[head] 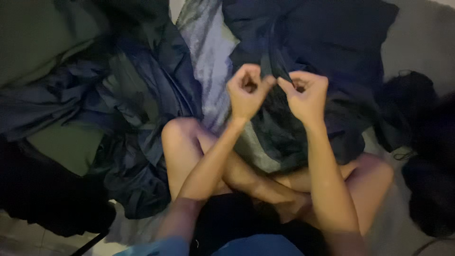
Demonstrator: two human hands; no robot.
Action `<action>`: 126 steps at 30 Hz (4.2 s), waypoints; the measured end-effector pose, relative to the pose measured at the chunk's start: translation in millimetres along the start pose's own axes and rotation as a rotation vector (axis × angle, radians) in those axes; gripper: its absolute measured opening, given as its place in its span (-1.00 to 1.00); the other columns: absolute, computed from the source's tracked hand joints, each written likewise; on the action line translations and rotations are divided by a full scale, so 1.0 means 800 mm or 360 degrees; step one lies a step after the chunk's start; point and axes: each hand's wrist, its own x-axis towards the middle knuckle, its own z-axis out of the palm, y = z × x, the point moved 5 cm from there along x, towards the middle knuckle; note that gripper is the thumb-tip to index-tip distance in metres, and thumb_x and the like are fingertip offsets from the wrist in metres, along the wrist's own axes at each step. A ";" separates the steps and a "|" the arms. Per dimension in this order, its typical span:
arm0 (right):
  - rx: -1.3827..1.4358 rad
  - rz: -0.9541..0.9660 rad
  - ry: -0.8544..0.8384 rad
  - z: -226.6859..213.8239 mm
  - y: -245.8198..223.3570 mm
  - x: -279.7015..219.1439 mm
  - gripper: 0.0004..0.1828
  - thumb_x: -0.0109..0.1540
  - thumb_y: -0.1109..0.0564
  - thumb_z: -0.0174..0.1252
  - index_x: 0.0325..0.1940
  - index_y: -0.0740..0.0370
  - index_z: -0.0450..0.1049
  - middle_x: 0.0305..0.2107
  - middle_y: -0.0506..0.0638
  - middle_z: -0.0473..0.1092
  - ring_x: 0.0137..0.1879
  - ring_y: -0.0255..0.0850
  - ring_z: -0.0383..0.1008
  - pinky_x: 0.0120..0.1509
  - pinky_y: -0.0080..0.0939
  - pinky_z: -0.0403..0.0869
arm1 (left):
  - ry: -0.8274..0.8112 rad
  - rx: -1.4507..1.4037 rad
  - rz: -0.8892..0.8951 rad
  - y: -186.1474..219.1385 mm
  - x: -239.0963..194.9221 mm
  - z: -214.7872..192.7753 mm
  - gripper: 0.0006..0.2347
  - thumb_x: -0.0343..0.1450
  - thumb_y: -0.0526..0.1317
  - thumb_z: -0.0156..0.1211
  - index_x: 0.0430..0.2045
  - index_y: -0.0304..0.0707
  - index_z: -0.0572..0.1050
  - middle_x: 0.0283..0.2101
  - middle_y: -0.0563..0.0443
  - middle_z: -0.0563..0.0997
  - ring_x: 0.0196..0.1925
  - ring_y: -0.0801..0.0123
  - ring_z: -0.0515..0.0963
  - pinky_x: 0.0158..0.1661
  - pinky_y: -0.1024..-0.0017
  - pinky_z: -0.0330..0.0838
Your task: The person sits on a rug and folds a dark blue piece of fabric, likely a jacket or shirt, by hand. They smooth the fabric, fold it into a compact rectangular shape, and then roll it tightly into a cylindrical bundle before securing it with a drawstring.
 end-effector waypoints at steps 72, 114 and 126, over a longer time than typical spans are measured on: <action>-0.0625 -0.0191 -0.0128 -0.094 0.104 -0.032 -0.79 0.40 0.30 0.43 0.08 0.24 0.58 -0.09 0.19 0.59 0.01 0.26 0.64 0.11 0.13 0.60 | 0.0544 0.0129 0.0023 -0.169 0.023 -0.106 -0.66 0.60 -0.29 0.34 0.21 -0.27 0.33 -0.03 -0.15 0.60 0.02 0.36 0.69 0.04 0.38 0.59; -0.1520 0.0963 -0.1043 -0.202 0.324 -0.067 0.18 0.21 -0.93 -0.30 0.81 -0.56 -0.25 0.74 0.05 -0.20 0.77 0.29 -0.10 0.53 0.96 -0.08 | -0.1675 0.2928 -0.0669 -0.096 0.057 -0.071 -0.18 0.43 0.66 -0.22 0.15 0.07 0.69 0.32 0.01 0.69 0.42 0.02 0.59 0.28 -0.25 0.06; -0.1531 -0.0108 -0.0608 -0.107 0.209 0.093 -0.15 0.46 -0.35 0.06 0.79 -0.04 0.16 0.60 0.48 0.09 0.70 0.47 -0.01 0.58 0.76 0.06 | -0.0688 0.2430 0.0109 -0.168 0.091 0.059 -0.24 0.49 0.53 0.02 0.38 -0.03 0.54 0.50 -0.39 0.41 0.61 -0.52 0.16 0.37 -0.45 0.11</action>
